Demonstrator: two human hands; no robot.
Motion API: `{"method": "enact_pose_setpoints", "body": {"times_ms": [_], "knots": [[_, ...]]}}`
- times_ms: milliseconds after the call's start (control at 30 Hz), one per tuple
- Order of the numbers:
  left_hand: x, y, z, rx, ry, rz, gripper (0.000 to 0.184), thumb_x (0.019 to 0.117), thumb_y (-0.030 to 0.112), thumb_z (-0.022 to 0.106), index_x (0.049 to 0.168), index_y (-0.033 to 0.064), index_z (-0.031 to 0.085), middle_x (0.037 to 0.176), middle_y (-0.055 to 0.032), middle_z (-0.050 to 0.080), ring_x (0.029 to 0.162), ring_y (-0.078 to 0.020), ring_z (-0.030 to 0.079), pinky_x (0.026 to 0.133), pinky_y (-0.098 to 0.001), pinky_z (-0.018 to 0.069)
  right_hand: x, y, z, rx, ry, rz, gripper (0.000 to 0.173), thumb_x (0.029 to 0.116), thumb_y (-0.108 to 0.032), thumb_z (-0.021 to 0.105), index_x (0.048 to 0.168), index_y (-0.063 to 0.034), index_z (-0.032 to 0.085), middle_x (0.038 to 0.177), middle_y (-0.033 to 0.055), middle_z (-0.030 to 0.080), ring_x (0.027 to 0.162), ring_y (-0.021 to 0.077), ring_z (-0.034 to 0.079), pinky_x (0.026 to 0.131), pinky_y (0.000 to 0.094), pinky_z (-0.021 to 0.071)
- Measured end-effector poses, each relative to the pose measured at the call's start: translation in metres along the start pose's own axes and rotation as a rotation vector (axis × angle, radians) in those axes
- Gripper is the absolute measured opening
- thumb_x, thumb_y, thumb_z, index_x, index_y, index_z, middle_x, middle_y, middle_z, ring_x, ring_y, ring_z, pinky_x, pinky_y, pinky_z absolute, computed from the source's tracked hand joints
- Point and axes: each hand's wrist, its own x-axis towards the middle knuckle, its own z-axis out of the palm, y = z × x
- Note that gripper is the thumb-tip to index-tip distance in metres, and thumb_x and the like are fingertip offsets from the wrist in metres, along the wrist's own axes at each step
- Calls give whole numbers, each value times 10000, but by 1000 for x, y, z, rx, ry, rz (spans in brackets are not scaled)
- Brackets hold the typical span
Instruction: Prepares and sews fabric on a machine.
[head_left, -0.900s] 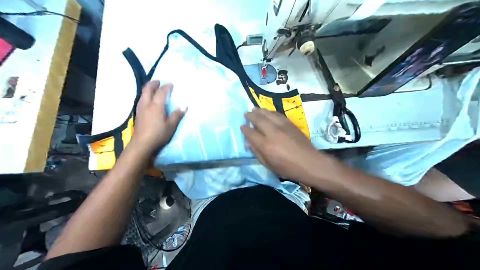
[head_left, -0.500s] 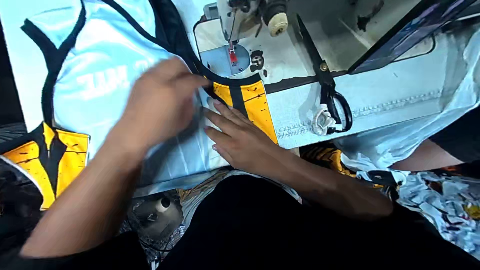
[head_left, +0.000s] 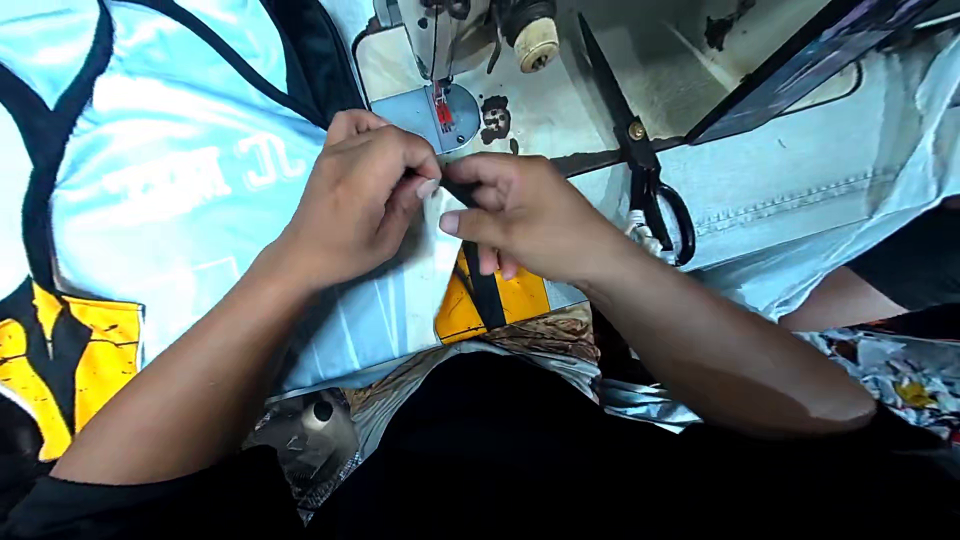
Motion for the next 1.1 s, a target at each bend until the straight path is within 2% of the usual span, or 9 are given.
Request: {"method": "enact_pose_setpoints", "body": {"times_ms": [167,267,333,433,500,733,900,967,1100], "knots": [[-11,-11,5,-139,66,-15,182,1030,99,569,997,-35,687,1005,-147,613,987,-143,587,879,-246,482,8,-8,-76,-129,-369,-70,155,1012,-108,566,963,-84,711,588,-92,542,398,-24,400,349,140,336],[-18,-21,-1,-149,-28,-113,205,1016,121,600,1042,-11,755,1064,-131,651,997,-107,610,887,-221,503,-13,-29,-119,-551,-126,-20,221,1043,-214,537,966,-168,739,596,-104,515,425,-18,381,377,171,323],[-14,-24,-7,-114,-99,-185,220,1007,176,620,1051,25,774,1072,-116,680,988,-102,635,892,-236,520,-31,-33,-127,-853,177,3,271,1073,-349,484,1068,-224,725,752,-83,601,578,6,518,508,230,452],[8,-7,-9,58,-212,-346,202,982,152,634,1097,51,765,1062,-142,716,1004,-218,684,932,-389,536,-59,-26,-111,-1189,445,-118,448,1100,-310,367,1350,-35,618,1124,322,663,998,527,648,771,727,460],[26,4,-5,129,-272,-466,261,967,84,622,1212,45,705,1042,-166,712,982,-292,680,917,-492,532,-82,-10,-95,-1286,514,-152,437,1092,-245,381,1408,-13,575,1295,325,614,1194,549,580,943,703,452],[29,-2,2,145,-265,-351,216,1004,202,623,1066,42,753,960,-161,686,916,-284,666,852,-469,517,-99,66,-96,-919,498,56,498,974,-214,635,1418,-1,559,1234,281,624,1061,422,642,866,562,536],[39,14,0,-8,-58,-391,206,1032,250,579,1051,71,680,840,22,648,714,25,567,679,-164,475,-116,48,-68,-929,539,-171,412,992,-176,607,1339,46,609,1231,279,598,1096,403,611,912,531,519],[34,10,0,-185,32,-285,189,1032,195,583,1051,27,668,865,38,655,744,50,585,697,-138,504,-117,42,-31,-641,490,-304,415,1003,-187,542,1332,62,590,1218,179,645,1034,199,675,822,331,601],[28,1,-1,-494,198,-53,145,1049,236,582,1113,119,639,970,135,671,866,33,634,781,-202,555,-78,35,46,219,85,-202,713,941,-182,697,1542,-17,350,1300,99,664,1116,135,687,912,346,613]]}}
